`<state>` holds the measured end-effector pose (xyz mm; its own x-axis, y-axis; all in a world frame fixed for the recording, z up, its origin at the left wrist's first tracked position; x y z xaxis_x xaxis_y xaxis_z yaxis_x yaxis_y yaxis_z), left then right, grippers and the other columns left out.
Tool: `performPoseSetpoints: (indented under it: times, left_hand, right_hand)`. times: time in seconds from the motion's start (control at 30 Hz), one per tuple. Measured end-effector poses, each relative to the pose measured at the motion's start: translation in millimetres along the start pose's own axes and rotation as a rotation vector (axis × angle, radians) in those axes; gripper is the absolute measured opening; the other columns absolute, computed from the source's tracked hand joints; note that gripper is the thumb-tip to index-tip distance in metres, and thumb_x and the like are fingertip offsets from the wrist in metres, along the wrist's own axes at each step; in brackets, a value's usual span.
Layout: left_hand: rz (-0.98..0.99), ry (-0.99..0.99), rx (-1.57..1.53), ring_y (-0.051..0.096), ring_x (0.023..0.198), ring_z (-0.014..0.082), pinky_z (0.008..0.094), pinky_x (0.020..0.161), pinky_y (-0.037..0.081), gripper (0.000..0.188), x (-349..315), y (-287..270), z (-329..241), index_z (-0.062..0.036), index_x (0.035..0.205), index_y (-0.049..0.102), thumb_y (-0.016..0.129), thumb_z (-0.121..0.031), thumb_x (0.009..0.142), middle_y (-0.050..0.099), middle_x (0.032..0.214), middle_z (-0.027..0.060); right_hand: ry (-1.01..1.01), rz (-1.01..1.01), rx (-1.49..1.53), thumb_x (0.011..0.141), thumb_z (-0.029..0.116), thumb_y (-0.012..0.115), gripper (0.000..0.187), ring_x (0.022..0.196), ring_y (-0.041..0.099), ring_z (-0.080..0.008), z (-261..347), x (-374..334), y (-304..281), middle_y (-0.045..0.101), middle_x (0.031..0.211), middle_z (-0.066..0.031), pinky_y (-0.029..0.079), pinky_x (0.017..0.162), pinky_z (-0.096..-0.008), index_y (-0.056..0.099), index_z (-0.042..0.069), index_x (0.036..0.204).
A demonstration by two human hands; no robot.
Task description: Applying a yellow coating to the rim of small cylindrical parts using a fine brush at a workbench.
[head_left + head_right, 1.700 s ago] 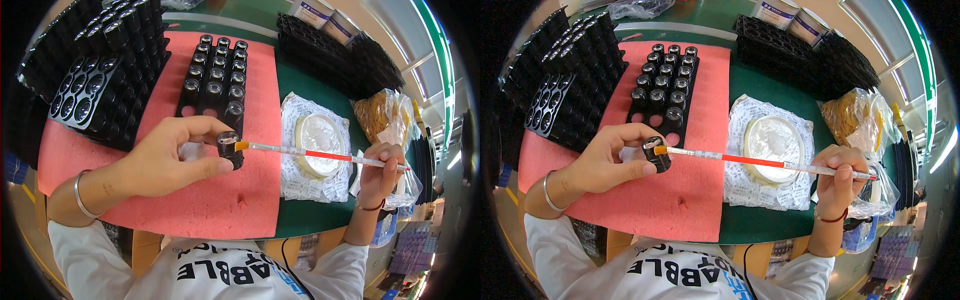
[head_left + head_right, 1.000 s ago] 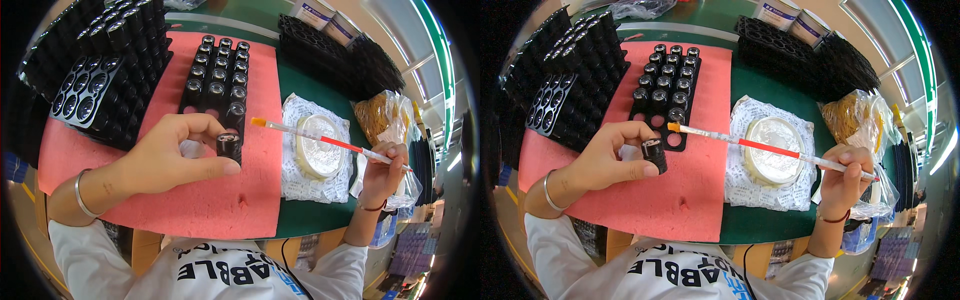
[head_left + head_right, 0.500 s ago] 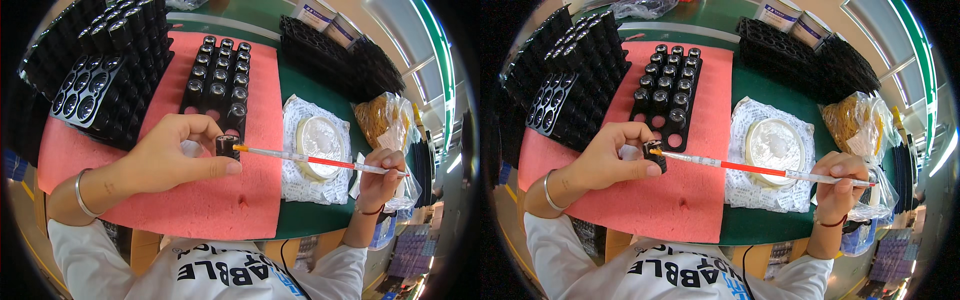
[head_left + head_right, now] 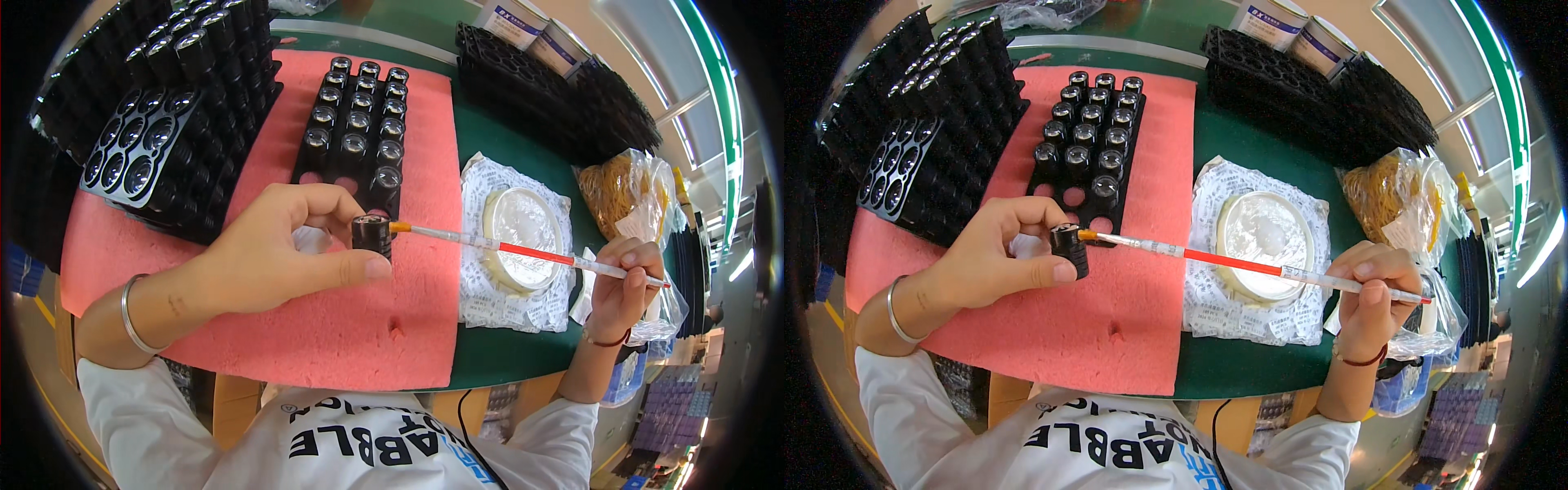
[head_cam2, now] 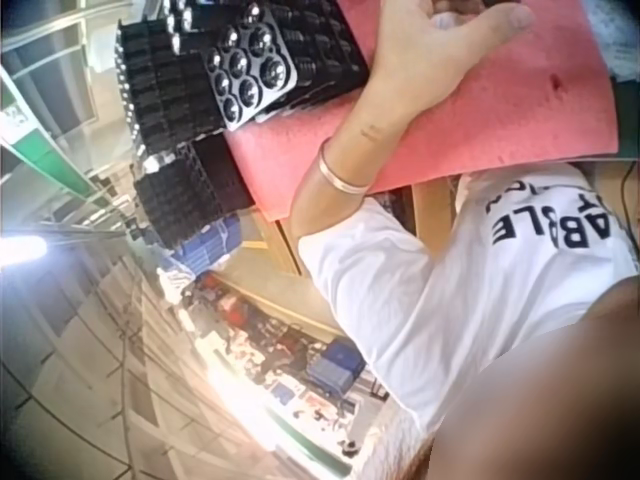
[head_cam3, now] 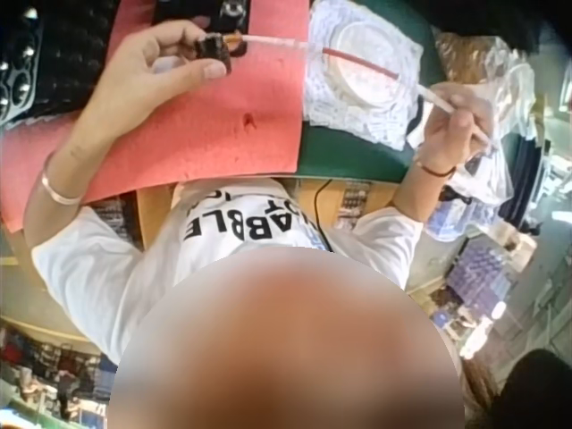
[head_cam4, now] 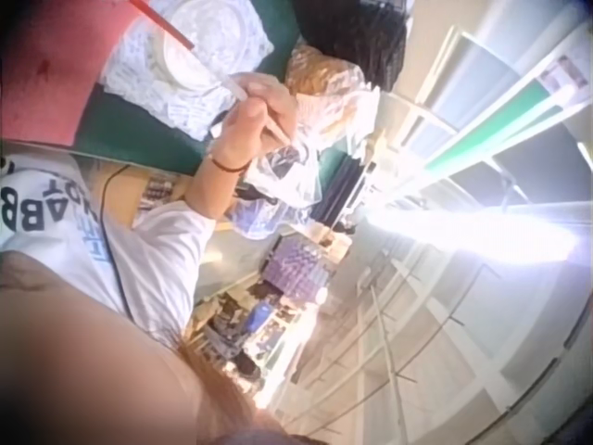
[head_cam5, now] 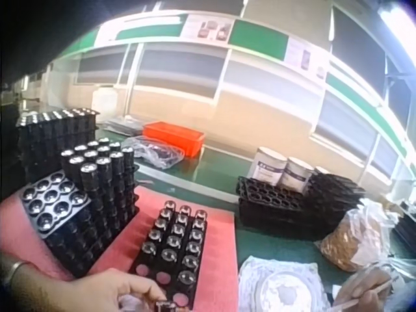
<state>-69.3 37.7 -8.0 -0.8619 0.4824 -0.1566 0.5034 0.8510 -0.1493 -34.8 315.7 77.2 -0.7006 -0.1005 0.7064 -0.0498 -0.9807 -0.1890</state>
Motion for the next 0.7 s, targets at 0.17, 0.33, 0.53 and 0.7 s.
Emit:
performPoseSetpoints:
  times: [0.17,0.33,0.53,0.7]
  left_hand:
    - [0.054,0.029,-0.095,0.045,0.069,0.0046,0.0192,0.061,0.038,0.028,-3,5,-5,0.0004,0.086,0.056,0.068,-0.018,0.069,0.051,0.074,-0.0013]
    - [0.08,0.047,-0.141,0.048,0.076,0.0051,0.0192,0.066,0.04,0.026,-3,7,-8,0.0005,0.089,0.055,0.067,-0.014,0.071,0.054,0.08,0.0002]
    - [0.088,0.104,-0.131,0.049,0.08,0.0067,0.0206,0.072,0.041,0.025,-1,8,-8,0.0015,0.092,0.054,0.064,-0.011,0.073,0.055,0.084,0.0018]
    - [0.093,0.126,-0.143,0.05,0.082,0.0075,0.0215,0.074,0.041,0.024,-1,9,-9,0.0021,0.094,0.054,0.062,-0.009,0.074,0.055,0.085,0.0022]
  right_hand:
    - [0.021,-0.026,-0.026,0.079,0.022,0.056,0.022,0.052,0.05,-0.0172,-2,1,-3,0.053,0.062,-0.0106,0.04,0.048,-0.0243,0.052,0.0,0.074]
    - [0.024,-0.065,0.047,0.08,0.022,0.055,0.022,0.051,0.05,-0.0164,-5,2,-9,0.053,0.061,-0.0106,0.04,0.046,-0.0232,0.051,0.001,0.074]
    - [0.052,-0.083,0.114,0.079,0.024,0.056,0.023,0.05,0.049,-0.0159,-7,1,-10,0.053,0.061,-0.0106,0.039,0.044,-0.0222,0.05,0.002,0.074]
    - [0.049,-0.067,0.132,0.079,0.024,0.056,0.024,0.05,0.049,-0.0157,-6,0,-8,0.052,0.06,-0.0107,0.038,0.044,-0.0221,0.049,0.002,0.073]
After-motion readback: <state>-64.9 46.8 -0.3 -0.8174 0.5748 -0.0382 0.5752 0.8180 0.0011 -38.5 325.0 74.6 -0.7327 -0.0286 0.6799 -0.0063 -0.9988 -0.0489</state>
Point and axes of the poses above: each hand's wrist, its own x-axis towards the middle knuckle, its own y-axis out of the palm, z = x × y, the point moved 8 cm from there along x, towards the middle knuckle
